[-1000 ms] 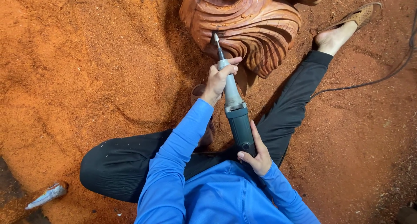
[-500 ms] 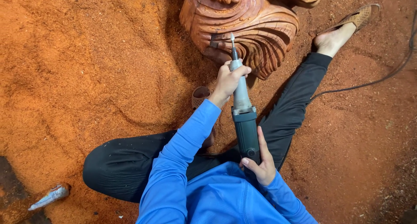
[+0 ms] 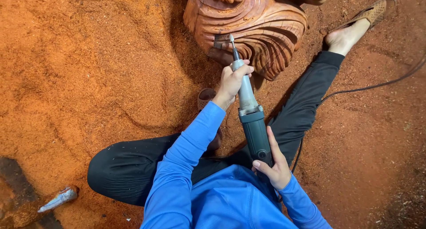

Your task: The person carves decorative details into a wooden sculpture using a handheld rotary tool.

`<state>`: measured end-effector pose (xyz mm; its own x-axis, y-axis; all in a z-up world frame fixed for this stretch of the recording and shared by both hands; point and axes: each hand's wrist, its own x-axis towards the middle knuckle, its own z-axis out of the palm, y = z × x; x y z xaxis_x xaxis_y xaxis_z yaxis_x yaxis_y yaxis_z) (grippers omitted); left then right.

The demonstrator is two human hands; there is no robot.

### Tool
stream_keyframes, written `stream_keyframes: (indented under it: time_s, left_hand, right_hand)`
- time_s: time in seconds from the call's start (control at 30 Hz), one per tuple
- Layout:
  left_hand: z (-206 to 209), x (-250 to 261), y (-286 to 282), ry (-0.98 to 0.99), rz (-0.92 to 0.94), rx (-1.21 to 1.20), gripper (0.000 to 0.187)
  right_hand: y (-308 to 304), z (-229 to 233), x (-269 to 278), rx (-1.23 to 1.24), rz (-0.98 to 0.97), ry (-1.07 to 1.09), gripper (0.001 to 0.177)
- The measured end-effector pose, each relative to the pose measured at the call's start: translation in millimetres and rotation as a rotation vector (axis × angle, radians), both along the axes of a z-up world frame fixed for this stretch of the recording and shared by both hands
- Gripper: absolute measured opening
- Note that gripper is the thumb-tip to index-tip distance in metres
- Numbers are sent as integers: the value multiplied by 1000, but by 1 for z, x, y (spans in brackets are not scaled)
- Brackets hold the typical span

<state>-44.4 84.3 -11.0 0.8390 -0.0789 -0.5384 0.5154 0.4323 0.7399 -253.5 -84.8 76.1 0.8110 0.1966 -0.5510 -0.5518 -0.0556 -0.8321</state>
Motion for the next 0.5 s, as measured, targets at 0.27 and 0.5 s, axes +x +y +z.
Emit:
stream_keyframes:
  time_s: [0.27,0.5]
  left_hand:
    - [0,9,-31,-12,-52,9,60]
    - [-19,2,-33,-130,-68,-26,69]
  right_hand:
    - [-18,-9,-6,10,-46,-35,110]
    - [-34,-6,-7,0,-20,-25,108]
